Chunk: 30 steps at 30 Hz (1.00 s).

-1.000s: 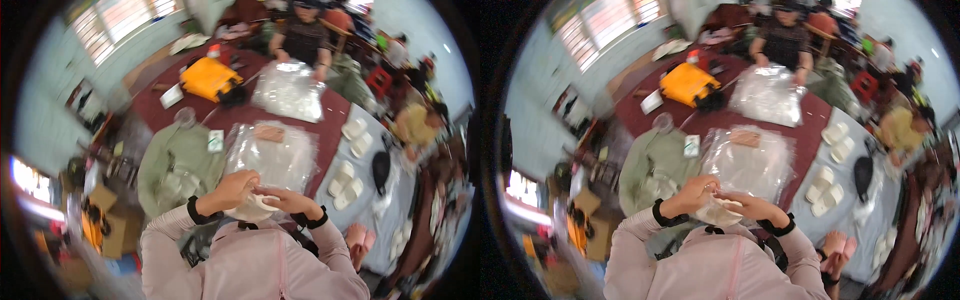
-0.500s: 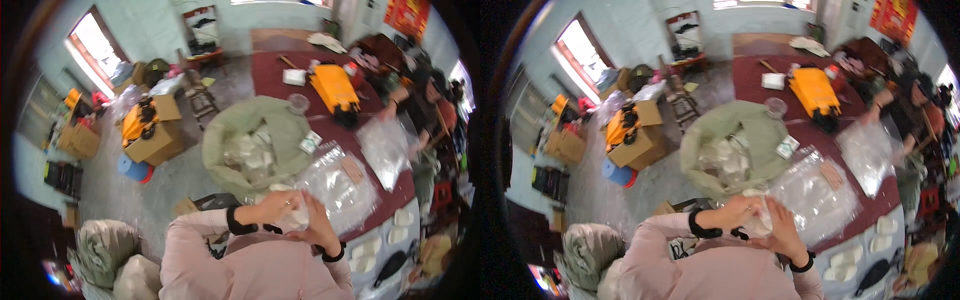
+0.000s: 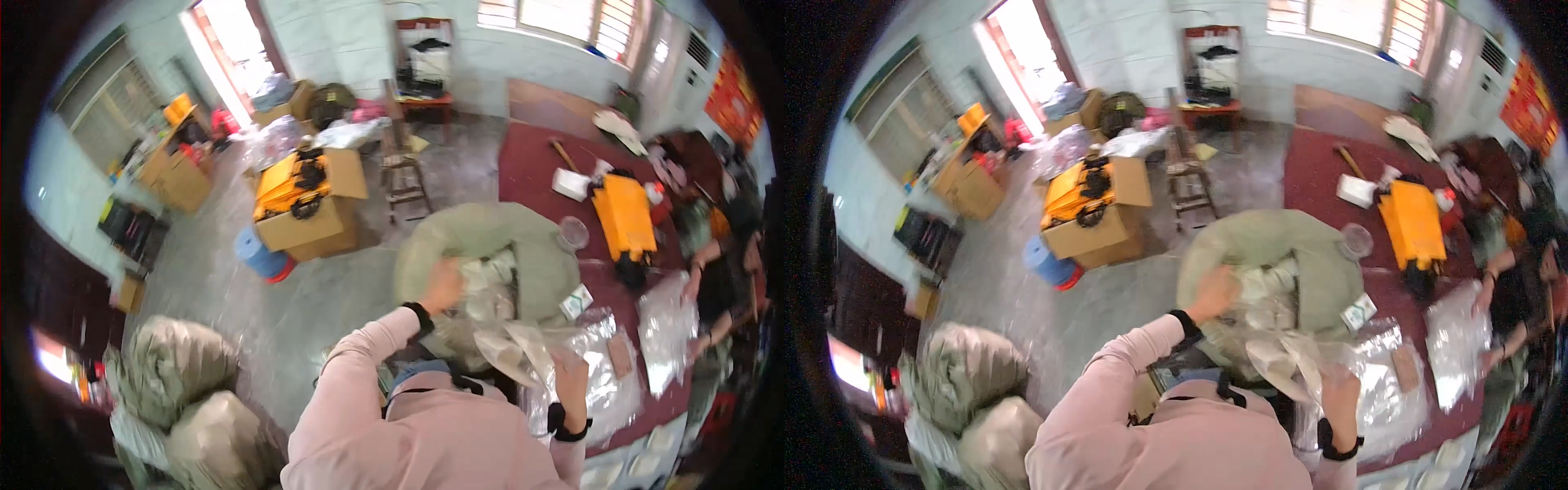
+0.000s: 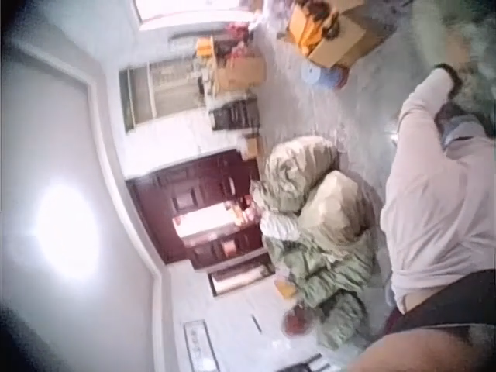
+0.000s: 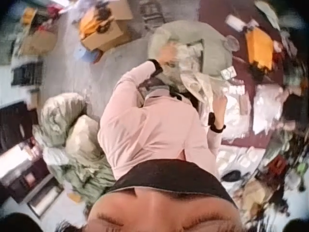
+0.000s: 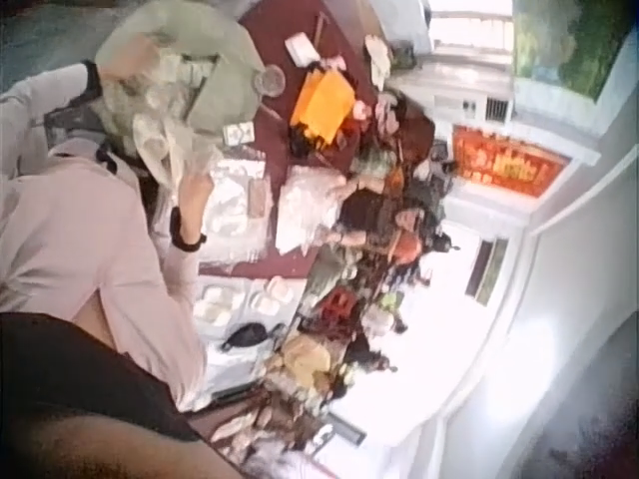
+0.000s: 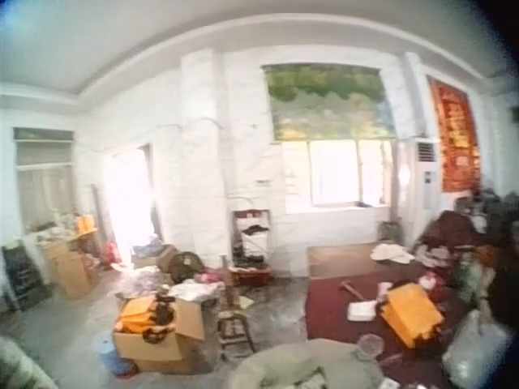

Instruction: Organizing and placing plastic-wrapped sandals into a storage bag.

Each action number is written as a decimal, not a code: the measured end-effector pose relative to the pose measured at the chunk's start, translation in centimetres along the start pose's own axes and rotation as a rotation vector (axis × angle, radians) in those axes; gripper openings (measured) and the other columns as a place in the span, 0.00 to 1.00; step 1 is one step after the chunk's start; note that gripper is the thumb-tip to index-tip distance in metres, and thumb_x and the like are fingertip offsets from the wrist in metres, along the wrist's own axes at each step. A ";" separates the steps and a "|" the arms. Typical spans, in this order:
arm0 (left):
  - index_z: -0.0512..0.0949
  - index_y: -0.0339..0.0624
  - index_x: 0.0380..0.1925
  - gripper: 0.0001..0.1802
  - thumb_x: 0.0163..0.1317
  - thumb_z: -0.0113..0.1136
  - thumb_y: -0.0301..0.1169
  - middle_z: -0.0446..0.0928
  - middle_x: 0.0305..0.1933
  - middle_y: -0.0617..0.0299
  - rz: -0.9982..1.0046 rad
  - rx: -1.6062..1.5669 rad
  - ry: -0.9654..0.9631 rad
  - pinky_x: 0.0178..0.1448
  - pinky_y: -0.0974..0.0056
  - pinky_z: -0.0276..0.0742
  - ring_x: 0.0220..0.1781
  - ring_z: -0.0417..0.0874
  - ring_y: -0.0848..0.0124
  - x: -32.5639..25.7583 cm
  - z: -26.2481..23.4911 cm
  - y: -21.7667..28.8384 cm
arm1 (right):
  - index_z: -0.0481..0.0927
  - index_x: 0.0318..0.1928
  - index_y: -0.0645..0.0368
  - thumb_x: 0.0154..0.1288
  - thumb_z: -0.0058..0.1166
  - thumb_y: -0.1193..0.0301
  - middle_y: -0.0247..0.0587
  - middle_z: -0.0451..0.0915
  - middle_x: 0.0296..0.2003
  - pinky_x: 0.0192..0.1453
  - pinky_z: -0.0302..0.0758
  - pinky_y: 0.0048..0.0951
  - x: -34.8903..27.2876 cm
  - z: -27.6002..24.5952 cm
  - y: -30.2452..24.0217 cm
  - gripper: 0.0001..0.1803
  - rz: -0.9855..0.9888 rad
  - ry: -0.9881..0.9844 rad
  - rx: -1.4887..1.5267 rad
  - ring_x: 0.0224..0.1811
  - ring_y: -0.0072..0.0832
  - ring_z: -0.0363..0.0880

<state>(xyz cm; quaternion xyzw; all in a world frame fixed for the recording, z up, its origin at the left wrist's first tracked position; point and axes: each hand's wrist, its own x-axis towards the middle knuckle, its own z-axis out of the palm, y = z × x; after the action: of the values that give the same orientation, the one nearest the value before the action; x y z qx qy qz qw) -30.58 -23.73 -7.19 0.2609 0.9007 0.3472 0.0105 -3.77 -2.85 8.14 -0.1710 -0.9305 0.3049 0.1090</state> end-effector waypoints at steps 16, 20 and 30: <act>0.67 0.41 0.58 0.49 0.38 0.66 0.58 0.67 0.60 0.47 -0.702 -0.090 -0.228 0.62 0.49 0.62 0.61 0.70 0.55 -1.2 7.2 -14.0 | 0.82 0.39 0.52 0.57 0.50 0.63 0.52 0.79 0.27 0.31 0.73 0.39 7.1 3.2 -1.9 0.13 0.004 -0.101 0.125 0.30 0.47 0.77; 0.71 0.41 0.54 0.38 0.47 0.62 0.54 0.69 0.59 0.49 -0.909 0.205 -0.228 0.62 0.59 0.64 0.61 0.71 0.59 -3.8 7.3 -14.5 | 0.82 0.41 0.51 0.58 0.50 0.64 0.51 0.79 0.30 0.33 0.74 0.37 9.7 4.6 -2.4 0.13 0.017 -0.252 0.000 0.32 0.45 0.78; 0.72 0.34 0.37 0.11 0.56 0.46 0.28 0.76 0.36 0.44 -0.978 -0.407 0.448 0.43 0.49 0.69 0.42 0.73 0.47 -1.5 6.2 -15.1 | 0.79 0.37 0.69 0.62 0.51 0.69 0.44 0.80 0.30 0.33 0.71 0.28 15.8 6.8 1.5 0.12 -0.327 -0.193 0.062 0.28 0.26 0.75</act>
<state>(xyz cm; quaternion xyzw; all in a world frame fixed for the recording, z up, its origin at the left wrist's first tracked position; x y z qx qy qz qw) -35.08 -30.01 -21.66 -0.2733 0.8120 0.5150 0.0286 -19.94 0.73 3.45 0.0158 -0.9423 0.3265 0.0726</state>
